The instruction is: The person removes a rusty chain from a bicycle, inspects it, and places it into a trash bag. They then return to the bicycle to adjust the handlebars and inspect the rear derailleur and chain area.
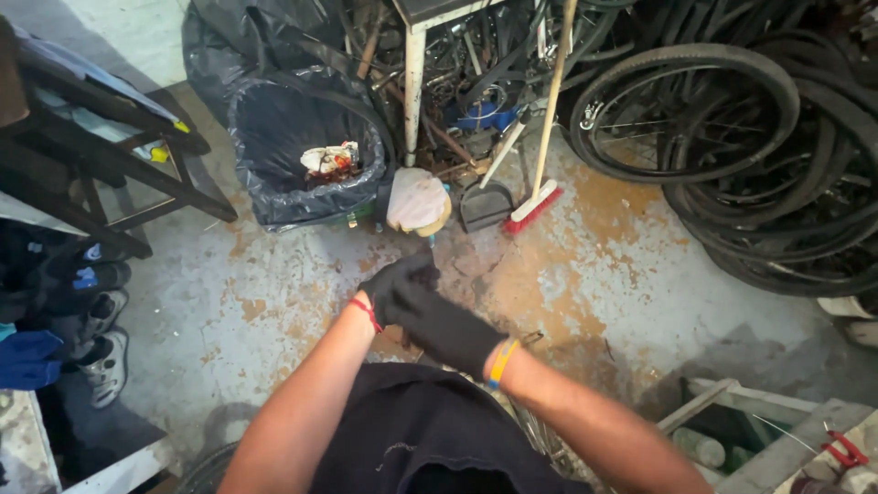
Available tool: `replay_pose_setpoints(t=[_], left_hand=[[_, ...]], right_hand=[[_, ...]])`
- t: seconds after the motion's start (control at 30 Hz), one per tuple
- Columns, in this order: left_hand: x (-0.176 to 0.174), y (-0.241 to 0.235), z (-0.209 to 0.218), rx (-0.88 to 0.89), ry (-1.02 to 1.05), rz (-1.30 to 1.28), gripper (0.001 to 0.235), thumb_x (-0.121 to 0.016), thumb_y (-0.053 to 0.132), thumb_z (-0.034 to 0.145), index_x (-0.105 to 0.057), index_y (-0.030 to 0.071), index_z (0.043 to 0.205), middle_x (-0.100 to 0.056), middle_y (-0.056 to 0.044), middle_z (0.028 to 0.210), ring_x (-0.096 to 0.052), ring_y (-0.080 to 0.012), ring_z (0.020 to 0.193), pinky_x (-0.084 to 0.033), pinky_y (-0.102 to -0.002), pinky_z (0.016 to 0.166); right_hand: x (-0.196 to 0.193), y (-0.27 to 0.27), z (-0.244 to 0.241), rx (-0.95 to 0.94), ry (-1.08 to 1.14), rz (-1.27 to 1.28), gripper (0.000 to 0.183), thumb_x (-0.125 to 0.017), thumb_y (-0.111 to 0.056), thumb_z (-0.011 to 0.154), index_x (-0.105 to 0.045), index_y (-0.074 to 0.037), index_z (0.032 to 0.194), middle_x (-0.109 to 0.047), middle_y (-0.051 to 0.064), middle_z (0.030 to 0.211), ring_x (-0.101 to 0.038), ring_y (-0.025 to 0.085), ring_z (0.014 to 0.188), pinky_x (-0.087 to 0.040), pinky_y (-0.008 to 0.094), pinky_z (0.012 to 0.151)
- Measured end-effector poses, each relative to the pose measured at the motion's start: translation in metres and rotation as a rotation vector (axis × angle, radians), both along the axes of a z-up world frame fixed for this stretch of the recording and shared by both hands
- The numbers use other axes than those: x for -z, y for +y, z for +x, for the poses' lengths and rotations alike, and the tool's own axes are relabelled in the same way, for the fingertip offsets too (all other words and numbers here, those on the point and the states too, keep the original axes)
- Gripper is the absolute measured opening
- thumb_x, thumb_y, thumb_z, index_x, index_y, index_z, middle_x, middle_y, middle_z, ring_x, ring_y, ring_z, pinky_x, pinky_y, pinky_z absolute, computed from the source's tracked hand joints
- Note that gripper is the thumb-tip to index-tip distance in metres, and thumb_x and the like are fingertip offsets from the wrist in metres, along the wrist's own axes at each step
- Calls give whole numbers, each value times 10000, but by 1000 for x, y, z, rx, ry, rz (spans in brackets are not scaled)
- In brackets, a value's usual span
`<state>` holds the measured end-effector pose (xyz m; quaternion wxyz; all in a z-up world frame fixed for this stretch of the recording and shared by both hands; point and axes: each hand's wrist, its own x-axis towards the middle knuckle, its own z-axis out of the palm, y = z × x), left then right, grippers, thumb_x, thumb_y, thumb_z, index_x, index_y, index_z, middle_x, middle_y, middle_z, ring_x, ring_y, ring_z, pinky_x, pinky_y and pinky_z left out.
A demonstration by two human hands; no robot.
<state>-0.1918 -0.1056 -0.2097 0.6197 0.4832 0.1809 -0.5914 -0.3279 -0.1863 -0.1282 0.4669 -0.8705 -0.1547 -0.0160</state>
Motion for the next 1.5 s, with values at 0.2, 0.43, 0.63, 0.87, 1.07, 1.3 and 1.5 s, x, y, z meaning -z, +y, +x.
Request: replay_pose_setpoints(t=[0.2,0.43,0.63,0.87,1.07,1.3,1.5], left_hand=[[-3,-3,14,253,-368,47,211,-794,230,871,-684,102,997,-576,-11,633,-667,-163,587,-480,-325,481],[-139,-8,10,983,-1211,252,602,-680,591,895,-719,82,1216,-744,-184,1225,-650,-381,1258,-512,-484,1088],[-172,-28,-5,621,-864,13,373,-761,401,930,-786,95,1140,-741,-95,754,-757,-182,717,-611,-278,528],[-132,-89,-9,-9,-493,-100,278,-670,311,999,-657,43,924,-612,-62,743,-633,-151,649,-552,-262,597],[-112,-106,19,340,-833,150,459,-583,595,965,-682,147,942,-681,-72,928,-656,-246,961,-525,-368,877],[-38,-147,65,551,-707,134,804,-680,640,921,-516,119,1511,-621,-197,1452,-650,-372,1273,-627,-471,923],[-17,-195,131,541,-650,-1,681,-520,458,1050,-364,126,1623,-464,-255,1585,-453,-427,1463,-472,-529,1143]], right_hand=[[32,-23,-44,335,264,121,500,-469,-500,1052,-666,-234,1427,-697,90,1396,-631,334,1306,-468,472,1112],[-8,-102,2,675,-43,123,328,-705,-362,986,-743,-252,1292,-747,11,1248,-656,254,1269,-494,409,1123],[-23,-73,4,604,468,541,639,-281,-452,1125,-663,8,1350,-711,316,1239,-666,419,1226,-401,553,1197],[-17,-70,-1,553,395,1505,883,-568,-548,970,-215,-151,1676,-423,322,1577,-525,563,1325,-464,772,983],[54,-75,1,658,437,1669,868,-723,-152,958,-232,-235,1669,-571,267,1466,-663,554,1132,-617,663,732],[79,-101,60,1016,389,1556,775,-695,26,914,-421,-199,1604,-737,217,1217,-773,364,902,-639,383,602],[124,-174,155,1221,275,1616,850,-657,126,887,-359,-165,1628,-683,270,1336,-749,361,982,-630,460,723]])
